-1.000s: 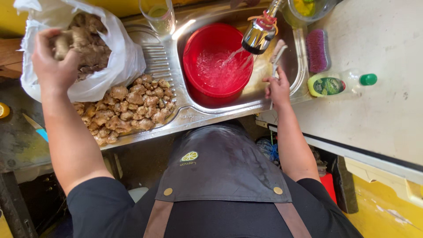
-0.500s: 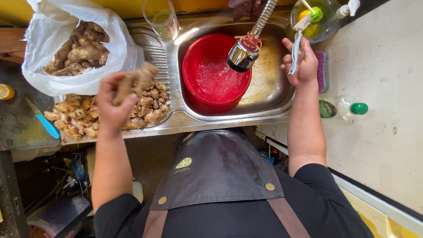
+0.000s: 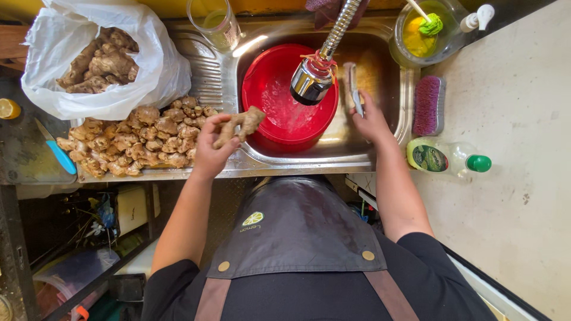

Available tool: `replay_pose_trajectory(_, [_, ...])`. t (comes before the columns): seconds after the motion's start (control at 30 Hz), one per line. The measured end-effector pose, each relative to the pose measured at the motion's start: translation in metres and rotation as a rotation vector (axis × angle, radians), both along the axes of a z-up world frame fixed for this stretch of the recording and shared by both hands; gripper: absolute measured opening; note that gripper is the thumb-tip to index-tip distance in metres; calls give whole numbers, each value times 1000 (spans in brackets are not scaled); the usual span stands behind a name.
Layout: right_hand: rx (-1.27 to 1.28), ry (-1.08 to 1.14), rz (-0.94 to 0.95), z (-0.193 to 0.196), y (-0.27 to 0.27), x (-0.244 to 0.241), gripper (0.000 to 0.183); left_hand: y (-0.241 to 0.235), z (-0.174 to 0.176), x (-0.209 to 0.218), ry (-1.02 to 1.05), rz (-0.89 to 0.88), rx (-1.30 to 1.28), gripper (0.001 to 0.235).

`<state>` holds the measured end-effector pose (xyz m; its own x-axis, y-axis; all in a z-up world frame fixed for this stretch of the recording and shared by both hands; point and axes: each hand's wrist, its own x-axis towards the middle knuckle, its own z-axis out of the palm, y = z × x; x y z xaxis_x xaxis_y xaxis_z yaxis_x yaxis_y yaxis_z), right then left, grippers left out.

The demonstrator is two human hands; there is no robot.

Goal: The person cleans pieces of ginger by hand and with a small brush in a sink, then transfers them to a basket.

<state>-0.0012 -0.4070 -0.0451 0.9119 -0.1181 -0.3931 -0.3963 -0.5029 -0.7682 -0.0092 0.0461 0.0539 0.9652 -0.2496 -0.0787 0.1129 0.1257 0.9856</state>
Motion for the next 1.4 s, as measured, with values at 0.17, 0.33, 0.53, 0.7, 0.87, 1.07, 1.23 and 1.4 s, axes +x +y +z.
replay_pose_trajectory(0.17, [-783,-703,259,9,0,-7,56,-56,-6,8,145,-9,-140,61])
replay_pose_trajectory(0.33, [757,-291,520,144,22,-51,28,-79,-14,6,179,23,-108,58])
replay_pose_trajectory(0.53, [1335,-494,1218,230,49,-69,42,-82,-19,9,277,60,-222,50])
replay_pose_trajectory(0.7, [1425,-347,1139,194,20,-67,37,-102,-5,7,293,55,-314,60])
replay_pose_trajectory(0.87, [641,-256,439,92,56,-26,44,-116,-13,6,289,-14,-387,63])
replay_pose_trajectory(1.07, [986,28,177,41,108,-6,54,-125,-41,-4,260,-48,-435,56])
replay_pose_trajectory(1.23, [794,-215,131,18,137,-6,46,-124,-46,-4,-258,-17,338,43])
replay_pose_trajectory(1.4, [809,-216,66,11,138,0,41,-128,-33,16,-154,-107,316,45])
